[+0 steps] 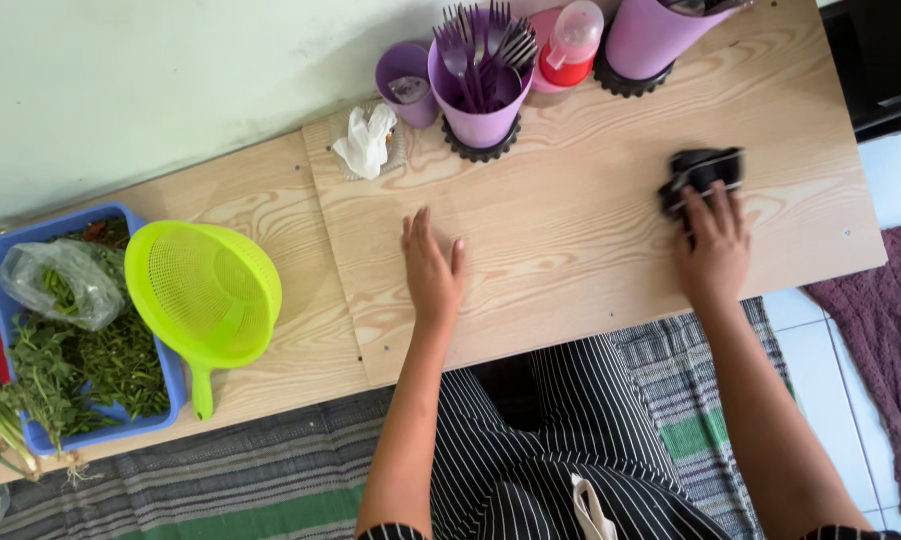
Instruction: The person organizes vegetables on a counter by wiping the surface with a cloth, transferring spinach into a plastic bag, and then gathering green onions and kangkung into a pink basket.
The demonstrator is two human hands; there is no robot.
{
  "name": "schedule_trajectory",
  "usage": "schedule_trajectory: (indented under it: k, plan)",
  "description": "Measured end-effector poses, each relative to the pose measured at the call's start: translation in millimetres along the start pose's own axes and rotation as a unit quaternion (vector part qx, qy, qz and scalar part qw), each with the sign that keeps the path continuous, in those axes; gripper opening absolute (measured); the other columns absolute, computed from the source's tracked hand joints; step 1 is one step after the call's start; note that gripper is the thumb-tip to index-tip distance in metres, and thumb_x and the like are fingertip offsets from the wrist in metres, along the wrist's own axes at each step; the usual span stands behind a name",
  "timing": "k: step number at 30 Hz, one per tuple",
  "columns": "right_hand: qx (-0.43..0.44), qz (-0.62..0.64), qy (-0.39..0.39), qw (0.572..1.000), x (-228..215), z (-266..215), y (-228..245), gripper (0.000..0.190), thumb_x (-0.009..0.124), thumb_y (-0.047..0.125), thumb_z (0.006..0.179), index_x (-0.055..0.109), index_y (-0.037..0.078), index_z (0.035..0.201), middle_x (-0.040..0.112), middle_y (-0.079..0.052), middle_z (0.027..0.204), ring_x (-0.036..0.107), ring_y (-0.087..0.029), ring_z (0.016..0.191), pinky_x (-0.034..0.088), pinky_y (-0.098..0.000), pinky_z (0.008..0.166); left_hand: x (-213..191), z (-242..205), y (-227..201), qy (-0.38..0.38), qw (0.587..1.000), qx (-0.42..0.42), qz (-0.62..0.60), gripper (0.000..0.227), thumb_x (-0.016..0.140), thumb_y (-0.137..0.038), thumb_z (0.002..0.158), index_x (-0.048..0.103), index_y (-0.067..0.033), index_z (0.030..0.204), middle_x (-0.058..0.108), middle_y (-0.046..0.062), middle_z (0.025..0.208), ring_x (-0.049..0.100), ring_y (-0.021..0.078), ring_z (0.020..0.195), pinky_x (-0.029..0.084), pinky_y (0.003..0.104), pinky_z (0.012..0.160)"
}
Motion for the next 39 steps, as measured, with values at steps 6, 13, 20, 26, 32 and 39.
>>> schedule_trajectory:
  k: [6, 13, 20, 26, 32, 39]
  plan:
    - [0.013, 0.029, -0.015, 0.999, 39.3, -27.2, 64.3, 0.058, 0.071, 0.016, 0.097, 0.059, 0.02, 0.153, 0.044, -0.016, 0.166, 0.035, -0.038, 0.155, 0.031, -0.0584, 0.121, -22.2, -61.8, 13.9, 0.05, 0.995, -0.011, 0.085, 0.058, 0.059, -0.025, 0.104, 0.04, -0.0014, 0.154, 0.043, 0.02, 0.159, 0.034, 0.0439, 0.152, 0.028, 0.058, 0.125]
    - [-0.163, 0.047, 0.103, 0.98, 39.2, -92.4, 171.0, 0.058, 0.071, 0.017, 0.086, 0.062, 0.022, 0.143, 0.05, -0.015, 0.155, 0.041, -0.038, 0.146, 0.037, -0.0576, 0.11, -40.0, -100.8, 24.2, 0.11, 0.982, -0.055, 0.146, 0.061, 0.053, -0.033, 0.104, 0.038, -0.0049, 0.155, 0.032, 0.019, 0.165, 0.021, 0.0443, 0.154, 0.017, 0.059, 0.124]
    - [-0.014, -0.028, -0.026, 0.999, -17.3, -47.2, -87.3, 0.05, 0.067, 0.009, 0.103, 0.059, 0.014, 0.153, 0.05, -0.023, 0.163, 0.046, -0.041, 0.15, 0.042, -0.0536, 0.12, -58.3, -131.5, 43.7, 0.106, 0.976, -0.071, 0.178, 0.068, 0.036, -0.043, 0.108, 0.026, -0.0031, 0.162, 0.022, 0.019, 0.17, 0.015, 0.0394, 0.158, 0.009, 0.059, 0.127]
    - [0.14, -0.094, -0.092, 0.981, -25.4, -35.9, -173.2, 0.059, 0.069, 0.006, 0.092, 0.064, 0.014, 0.151, 0.05, -0.03, 0.153, 0.044, -0.055, 0.133, 0.039, -0.0618, 0.107, -54.7, -135.5, 40.4, 0.103, 0.972, -0.068, 0.201, 0.067, 0.03, -0.043, 0.109, 0.026, -0.003, 0.163, 0.022, 0.018, 0.171, 0.014, 0.0388, 0.159, 0.007, 0.059, 0.127]
    - [-0.028, -0.028, -0.081, 0.996, 26.6, -67.4, -7.0, 0.057, 0.069, 0.003, 0.099, 0.06, 0.011, 0.154, 0.051, -0.023, 0.159, 0.045, -0.045, 0.148, 0.04, -0.0587, 0.118, -51.7, -135.7, 43.4, 0.101, 0.969, -0.073, 0.214, 0.066, 0.03, -0.042, 0.109, 0.026, -0.0044, 0.163, 0.022, 0.018, 0.171, 0.014, 0.0382, 0.159, 0.008, 0.058, 0.127]
    - [-0.165, 0.039, 0.099, 0.981, 29.7, -123.4, 203.6, 0.063, 0.071, 0.012, 0.083, 0.059, 0.018, 0.145, 0.048, -0.018, 0.154, 0.039, -0.041, 0.144, 0.038, -0.0571, 0.108, -60.2, -149.8, 45.2, 0.091, 0.976, -0.072, 0.184, 0.069, 0.039, -0.044, 0.108, 0.026, -0.0037, 0.163, 0.023, 0.016, 0.171, 0.019, 0.0357, 0.158, 0.013, 0.055, 0.128]
Point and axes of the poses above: each hand's wrist, its own z-axis towards the middle knuckle, its own x-axis out of the palm, y = z × x, the point moved 5 cm from there along z, towards the middle knuckle
